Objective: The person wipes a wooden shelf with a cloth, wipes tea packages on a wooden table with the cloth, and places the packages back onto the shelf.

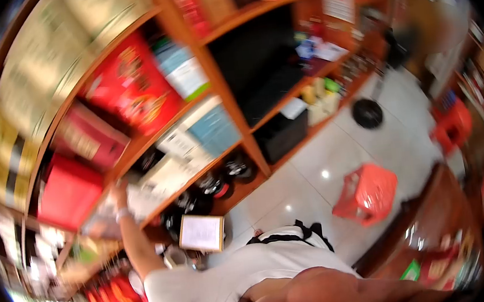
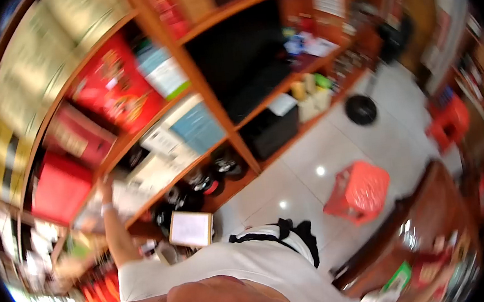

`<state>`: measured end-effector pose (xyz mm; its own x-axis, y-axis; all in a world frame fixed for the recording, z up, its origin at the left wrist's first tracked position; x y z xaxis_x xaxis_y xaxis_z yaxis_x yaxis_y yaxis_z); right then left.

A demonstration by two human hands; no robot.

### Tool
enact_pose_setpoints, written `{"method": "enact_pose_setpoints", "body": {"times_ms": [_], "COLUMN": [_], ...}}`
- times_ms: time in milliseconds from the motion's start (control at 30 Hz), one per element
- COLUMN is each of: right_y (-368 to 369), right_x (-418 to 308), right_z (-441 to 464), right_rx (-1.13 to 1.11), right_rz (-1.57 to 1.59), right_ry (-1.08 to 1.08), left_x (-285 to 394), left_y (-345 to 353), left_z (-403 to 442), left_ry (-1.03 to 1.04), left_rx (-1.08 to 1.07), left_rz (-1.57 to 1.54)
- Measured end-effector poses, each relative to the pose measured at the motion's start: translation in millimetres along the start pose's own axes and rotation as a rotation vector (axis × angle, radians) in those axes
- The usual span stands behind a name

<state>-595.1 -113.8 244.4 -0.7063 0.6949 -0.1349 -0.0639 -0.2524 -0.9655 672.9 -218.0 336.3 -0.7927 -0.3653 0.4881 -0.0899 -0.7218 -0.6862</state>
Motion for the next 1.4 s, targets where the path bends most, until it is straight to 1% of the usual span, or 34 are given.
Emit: {"method": "enact_pose_setpoints", "body": {"times_ms": [33, 67, 100, 167, 233, 267, 367, 433, 467, 533, 567, 633, 667, 700, 767, 833, 867, 967, 1033, 1100, 1167, 1233, 1300, 1333, 1400], "right_y": [-1, -3, -8, -23, -41, -50, -95, -125, -139, -161, -171, -186, -184, -183, -190, -224, -239, -285, -319, -350, -376, -405, -422, -427, -430], "right_x": [-15, -33, -58, -103, -146, -163, -228, -275, -303, -359, -387, -454, -481, -509, -573, -642, -673, -756, -805, -845, -881, -898, -917, -927, -949], "right_z": [4, 9, 11, 12, 4, 3, -12, -22, -29, -44, -52, -74, -79, -85, -107, -158, -183, -254, -307, -356, -397, -440, -471, -483, -506], "right_rx": [-0.031, -0.063, -0.085, -0.133, -0.168, -0.19, -0.225, -0.235, -0.239, -0.236, -0.225, -0.195, -0.159, -0.127, -0.252, -0.305, -0.328, -0.405, -0.43, -0.4, -0.278, -0.204, -0.138, -0.068, 0.003], "right_rz": [0.0, -0.008, -0.016, -0.045, -0.051, -0.047, -0.002, 0.048, 0.08, 0.151, 0.193, 0.307, 0.411, 0.508, 0.611, 0.717, 0.767, 0.87, 0.923, 0.969, 1.007, 1.007, 1.007, 0.996, 0.946], "right_ry": [-0.025, -0.054, -0.088, -0.149, -0.203, -0.232, -0.347, -0.447, -0.504, -0.63, -0.697, -0.867, -0.971, -1.08, -1.17, -1.298, -1.325, -1.406, -1.53, -1.652, -1.804, -1.914, -1.966, -1.978, -1.973], "left_x": [39, 61, 68, 78, 81, 85, 86, 84, 80, 82, 84, 80, 84, 85, 86, 86, 85, 79, 79, 77, 76, 73, 71, 69, 65], "left_y": [-9, -9, -5, -7, -10, -11, -9, -7, -7, -11, -12, -16, -20, -20, -23, -26, -27, -29, -32, -34, -35, -37, -37, -36, -34], "left_z": [-13, -16, -12, -16, -20, -25, -28, -34, -35, -38, -40, -42, -43, -44, -46, -48, -48, -49, -50, -51, -51, -52, -52, -53, -53], "left_ry": [-0.063, 0.059, -0.052, 0.069, -0.039, -0.065, -0.035, 0.104, 0.093, 0.153, 0.139, 0.192, 0.202, 0.193, 0.225, 0.216, 0.226, 0.229, 0.235, 0.222, 0.222, 0.21, 0.223, 0.227, 0.235], "left_rx": [0.005, -0.02, -0.131, 0.016, 0.074, 0.08, 0.117, 0.24, 0.238, 0.26, 0.262, 0.278, 0.287, 0.286, 0.299, 0.304, 0.298, 0.288, 0.258, 0.244, 0.203, 0.19, 0.153, 0.169, 0.153], "left_rz": [0.177, 0.457, 0.626, 0.583, 0.495, 0.498, 0.471, 0.472, 0.467, 0.378, 0.378, 0.33, 0.264, 0.265, 0.224, 0.187, 0.169, 0.137, 0.118, 0.127, 0.133, 0.138, 0.124, 0.112, 0.125]}}
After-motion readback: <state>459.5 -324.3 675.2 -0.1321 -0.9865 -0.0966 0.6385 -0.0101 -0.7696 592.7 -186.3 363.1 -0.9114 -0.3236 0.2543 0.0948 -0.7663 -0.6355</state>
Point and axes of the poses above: each hand's wrist, its own z-axis towards the middle knuckle, its own y-axis out of the palm, x = y × z, the point moved 3 cm from there along z, towards the middle knuckle, and after that the axes turned 8 degrees about -z, right-handed, at the moved point
